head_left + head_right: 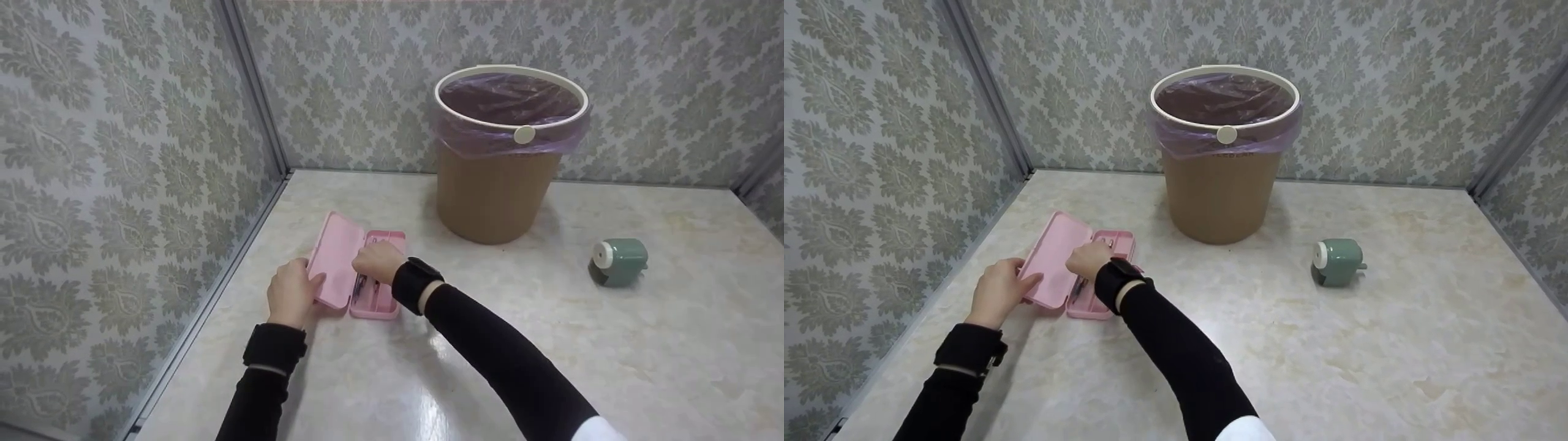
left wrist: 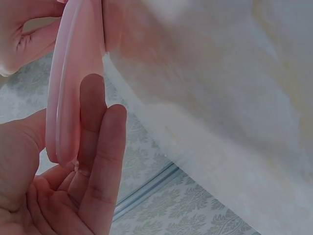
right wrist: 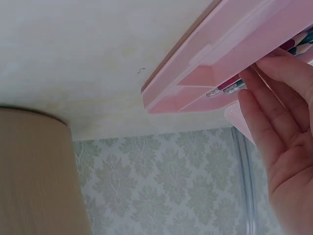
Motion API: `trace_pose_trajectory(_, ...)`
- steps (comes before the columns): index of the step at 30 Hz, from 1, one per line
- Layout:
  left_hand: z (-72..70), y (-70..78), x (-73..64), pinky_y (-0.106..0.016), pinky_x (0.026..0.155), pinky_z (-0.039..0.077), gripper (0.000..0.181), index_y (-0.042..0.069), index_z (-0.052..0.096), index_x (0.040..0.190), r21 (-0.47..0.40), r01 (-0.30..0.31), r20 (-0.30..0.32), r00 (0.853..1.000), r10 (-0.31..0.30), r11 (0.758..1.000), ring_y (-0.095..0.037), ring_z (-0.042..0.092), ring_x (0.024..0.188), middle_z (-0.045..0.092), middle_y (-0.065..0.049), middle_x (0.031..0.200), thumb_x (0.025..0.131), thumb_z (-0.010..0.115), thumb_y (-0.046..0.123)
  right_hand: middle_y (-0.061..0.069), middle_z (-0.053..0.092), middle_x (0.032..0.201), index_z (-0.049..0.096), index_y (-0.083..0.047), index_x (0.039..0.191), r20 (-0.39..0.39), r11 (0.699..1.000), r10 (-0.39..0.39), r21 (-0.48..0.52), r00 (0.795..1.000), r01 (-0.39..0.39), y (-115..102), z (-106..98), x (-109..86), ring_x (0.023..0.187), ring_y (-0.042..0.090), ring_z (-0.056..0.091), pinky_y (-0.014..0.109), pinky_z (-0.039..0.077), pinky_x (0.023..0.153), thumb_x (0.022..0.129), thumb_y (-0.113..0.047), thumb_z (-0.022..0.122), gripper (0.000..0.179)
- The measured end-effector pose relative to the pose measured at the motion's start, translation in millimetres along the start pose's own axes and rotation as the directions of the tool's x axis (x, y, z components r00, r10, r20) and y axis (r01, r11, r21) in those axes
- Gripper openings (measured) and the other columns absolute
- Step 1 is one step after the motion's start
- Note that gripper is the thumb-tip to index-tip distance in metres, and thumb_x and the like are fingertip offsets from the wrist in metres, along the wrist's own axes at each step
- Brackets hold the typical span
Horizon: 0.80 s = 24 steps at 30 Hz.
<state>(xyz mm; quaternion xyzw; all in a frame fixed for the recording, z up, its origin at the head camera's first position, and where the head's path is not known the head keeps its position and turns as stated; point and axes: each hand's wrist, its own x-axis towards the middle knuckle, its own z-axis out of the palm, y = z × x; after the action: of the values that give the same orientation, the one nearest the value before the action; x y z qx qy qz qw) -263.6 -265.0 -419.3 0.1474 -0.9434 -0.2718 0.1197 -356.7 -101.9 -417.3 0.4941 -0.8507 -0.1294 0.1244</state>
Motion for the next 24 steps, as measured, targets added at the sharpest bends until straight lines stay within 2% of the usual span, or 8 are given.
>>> trace_pose_trajectory(4, 0.7, 1.1, 0.3, -0.055, 0.082, 0.057, 0.033, -0.007, 0.069, 0.116, 0.004, 0.011, 0.012, 1.000, -0.011, 1.000, -0.042, 0.074, 0.097, 0.074, -0.029, 0.113, 0.094, 0.072, 0.017, -0.003, 0.077, 0.079, 0.073, -0.017, 0.074, -0.003, 0.986, -0.062, -0.156, 0.998, 0.060, -2.4, -1.5, 1.5, 0.055, 0.009, 0.037, 0.028, 0.059, 0.059, 0.090, -0.003, 0.064, 0.023)
trace_pose_trajectory(8, 0.6, 2.0, 1.2, -0.054, 0.083, 0.057, 0.036, -0.007, 0.068, 0.120, 0.012, 0.025, 0.027, 0.999, -0.025, 1.000, -0.040, 0.075, 0.097, 0.073, -0.029, 0.116, 0.095, 0.071, 0.018, -0.008, 0.078, 0.083, 0.077, -0.022, 0.082, 0.091, 0.958, -0.095, -0.264, 0.991, 0.116, -6.1, -3.3, 5.7, 0.056, 0.007, 0.037, 0.027, 0.060, 0.060, 0.095, -0.008, 0.061, 0.024)
trace_pose_trajectory(11, 0.2, 2.6, 1.1, -0.054, 0.085, 0.058, 0.037, -0.008, 0.067, 0.122, 0.015, 0.026, 0.030, 0.999, -0.026, 1.000, -0.040, 0.075, 0.098, 0.073, -0.029, 0.117, 0.095, 0.071, 0.017, -0.010, 0.079, 0.086, 0.077, -0.024, 0.085, 0.132, 0.945, -0.114, -0.293, 0.985, 0.149, -6.6, -2.0, 7.3, 0.058, 0.007, 0.039, 0.026, 0.061, 0.062, 0.096, -0.011, 0.060, 0.025)
trace_pose_trajectory(15, 0.3, 2.5, 0.9, -0.055, 0.085, 0.058, 0.037, -0.007, 0.067, 0.122, 0.011, 0.012, 0.017, 1.000, -0.012, 1.000, -0.042, 0.074, 0.100, 0.072, -0.029, 0.117, 0.095, 0.071, 0.018, -0.011, 0.078, 0.084, 0.077, -0.027, 0.084, 0.108, 0.928, -0.146, -0.329, 0.983, 0.174, -5.0, 1.6, 6.5, 0.059, 0.006, 0.041, 0.025, 0.060, 0.061, 0.096, -0.012, 0.060, 0.025)
trace_pose_trajectory(20, 0.8, 0.5, 0.3, -0.052, 0.079, 0.057, 0.034, -0.007, 0.069, 0.117, -0.011, 0.007, 0.011, 1.000, -0.007, 1.000, -0.037, 0.076, 0.085, 0.075, -0.028, 0.110, 0.094, 0.072, 0.017, -0.011, 0.078, 0.085, 0.076, -0.027, 0.084, 0.117, 0.920, -0.168, -0.339, 0.979, 0.198, -5.8, 1.1, 6.0, 0.059, 0.006, 0.042, 0.024, 0.059, 0.060, 0.096, -0.014, 0.059, 0.025)
trace_pose_trajectory(24, 1.7, -0.5, 0.1, -0.051, 0.076, 0.057, 0.032, -0.007, 0.070, 0.115, -0.017, 0.004, 0.010, 1.000, -0.004, 1.000, -0.035, 0.075, 0.081, 0.075, -0.028, 0.106, 0.094, 0.073, 0.017, -0.012, 0.079, 0.087, 0.076, -0.028, 0.085, 0.130, 0.901, -0.199, -0.367, 0.971, 0.233, -6.1, 2.3, 5.9, 0.062, 0.003, 0.054, 0.023, 0.059, 0.061, 0.096, -0.014, 0.059, 0.025)
